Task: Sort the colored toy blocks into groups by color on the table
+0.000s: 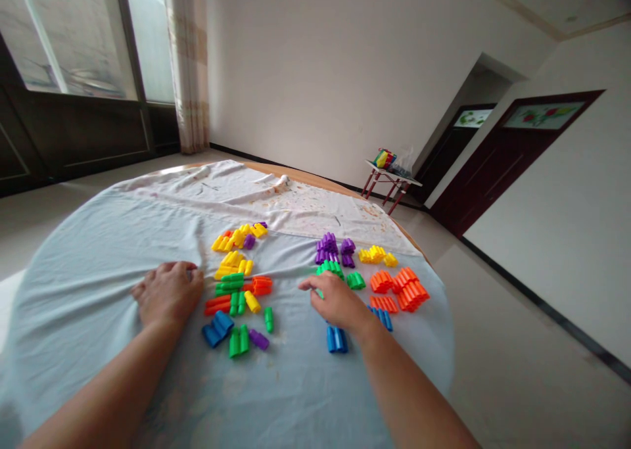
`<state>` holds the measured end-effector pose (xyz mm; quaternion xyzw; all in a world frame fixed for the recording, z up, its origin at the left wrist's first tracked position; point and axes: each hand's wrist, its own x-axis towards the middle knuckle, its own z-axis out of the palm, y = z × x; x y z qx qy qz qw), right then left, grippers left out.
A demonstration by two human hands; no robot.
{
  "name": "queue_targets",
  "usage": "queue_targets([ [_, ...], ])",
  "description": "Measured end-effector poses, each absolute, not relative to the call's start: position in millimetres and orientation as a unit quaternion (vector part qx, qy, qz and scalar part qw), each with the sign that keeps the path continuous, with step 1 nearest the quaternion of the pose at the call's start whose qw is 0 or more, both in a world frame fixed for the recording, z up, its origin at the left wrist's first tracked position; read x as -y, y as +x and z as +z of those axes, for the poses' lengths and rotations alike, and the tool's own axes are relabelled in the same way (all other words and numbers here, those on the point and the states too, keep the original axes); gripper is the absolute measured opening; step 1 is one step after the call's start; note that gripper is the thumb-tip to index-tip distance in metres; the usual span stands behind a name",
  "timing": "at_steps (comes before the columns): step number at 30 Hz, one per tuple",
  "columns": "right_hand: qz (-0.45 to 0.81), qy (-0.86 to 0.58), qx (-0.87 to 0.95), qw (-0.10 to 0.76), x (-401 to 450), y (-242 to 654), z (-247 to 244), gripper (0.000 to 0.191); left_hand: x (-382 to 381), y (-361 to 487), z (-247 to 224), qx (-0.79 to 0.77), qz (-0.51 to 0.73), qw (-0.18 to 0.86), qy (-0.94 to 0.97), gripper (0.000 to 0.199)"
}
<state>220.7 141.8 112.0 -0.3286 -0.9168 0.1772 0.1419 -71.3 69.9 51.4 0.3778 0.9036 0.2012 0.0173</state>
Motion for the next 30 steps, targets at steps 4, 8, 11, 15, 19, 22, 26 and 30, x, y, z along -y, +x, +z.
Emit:
queue_targets([
  [4, 0.203, -0.205, 0.950, 0.120, -125, 198, 96, 0.041, -70, -71, 50, -0.902, 0.207, 0.014, 0.378, 0.048],
  [8, 0.218, -0.198, 0.944, 0.147, -115, 182, 83, 0.042, -70, -71, 49, -0.902, 0.212, 0.009, 0.376, 0.047],
  [11, 0.223, -0.189, 0.939, 0.182, -102, 173, 78, 0.034, -70, -71, 48, -0.903, 0.213, 0.006, 0.373, 0.047],
  [15, 0.192, -0.168, 0.955, 0.153, -84, 159, 71, 0.034, -69, -71, 48, -0.904, 0.213, 0.005, 0.372, 0.047],
  [19, 0.158, -0.179, 0.965, 0.111, -80, 153, 67, 0.036, -68, -70, 51, -0.903, 0.209, 0.010, 0.376, 0.047],
  [22, 0.154, -0.182, 0.965, 0.106, -82, 159, 70, 0.038, -69, -70, 53, -0.904, 0.205, 0.015, 0.374, 0.048],
  [26, 0.145, -0.192, 0.966, 0.094, -81, 167, 75, 0.043, -69, -70, 54, -0.907, 0.198, 0.020, 0.372, 0.050],
  [30, 0.150, -0.189, 0.967, 0.081, -79, 168, 73, 0.036, -70, -71, 54, -0.908, 0.192, 0.020, 0.372, 0.050],
])
